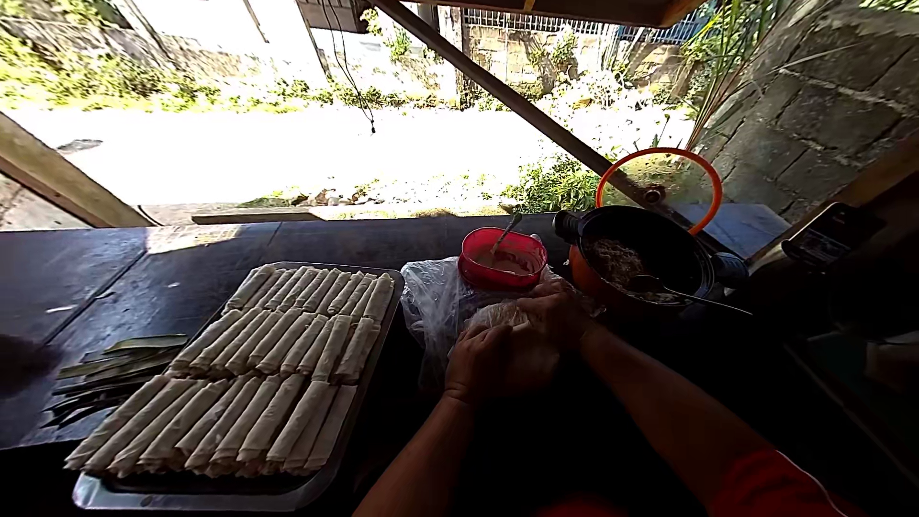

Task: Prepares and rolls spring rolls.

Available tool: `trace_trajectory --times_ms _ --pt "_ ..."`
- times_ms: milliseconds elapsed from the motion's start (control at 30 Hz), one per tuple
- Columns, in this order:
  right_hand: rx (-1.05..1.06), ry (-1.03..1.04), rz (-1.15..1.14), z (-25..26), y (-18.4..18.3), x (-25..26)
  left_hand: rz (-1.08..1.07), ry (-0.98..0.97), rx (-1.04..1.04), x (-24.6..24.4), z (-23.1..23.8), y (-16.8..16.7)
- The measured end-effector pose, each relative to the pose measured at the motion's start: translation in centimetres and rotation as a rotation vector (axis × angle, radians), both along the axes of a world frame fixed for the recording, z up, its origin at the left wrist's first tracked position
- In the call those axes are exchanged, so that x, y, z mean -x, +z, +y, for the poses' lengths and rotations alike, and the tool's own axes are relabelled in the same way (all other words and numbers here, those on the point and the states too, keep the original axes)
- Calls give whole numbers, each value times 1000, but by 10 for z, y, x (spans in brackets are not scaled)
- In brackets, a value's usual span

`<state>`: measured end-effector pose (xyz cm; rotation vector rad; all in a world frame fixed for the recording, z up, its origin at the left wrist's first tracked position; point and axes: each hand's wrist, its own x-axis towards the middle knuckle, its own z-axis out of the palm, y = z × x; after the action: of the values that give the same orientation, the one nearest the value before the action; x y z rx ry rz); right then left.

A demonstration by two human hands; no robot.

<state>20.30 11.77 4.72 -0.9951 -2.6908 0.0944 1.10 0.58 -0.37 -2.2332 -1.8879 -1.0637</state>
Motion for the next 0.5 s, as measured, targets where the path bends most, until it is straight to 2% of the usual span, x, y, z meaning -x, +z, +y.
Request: trace_trajectory --times_ms 100,300,500 --pt "-24 -27 124 -1 3 -3 -16 -3 14 1 2 2" --pt "58 233 256 -21 -16 -11 -77 10 71 2 4 4" --pt "90 159 321 -21 -24 -10 -91 7 106 2 5 7"
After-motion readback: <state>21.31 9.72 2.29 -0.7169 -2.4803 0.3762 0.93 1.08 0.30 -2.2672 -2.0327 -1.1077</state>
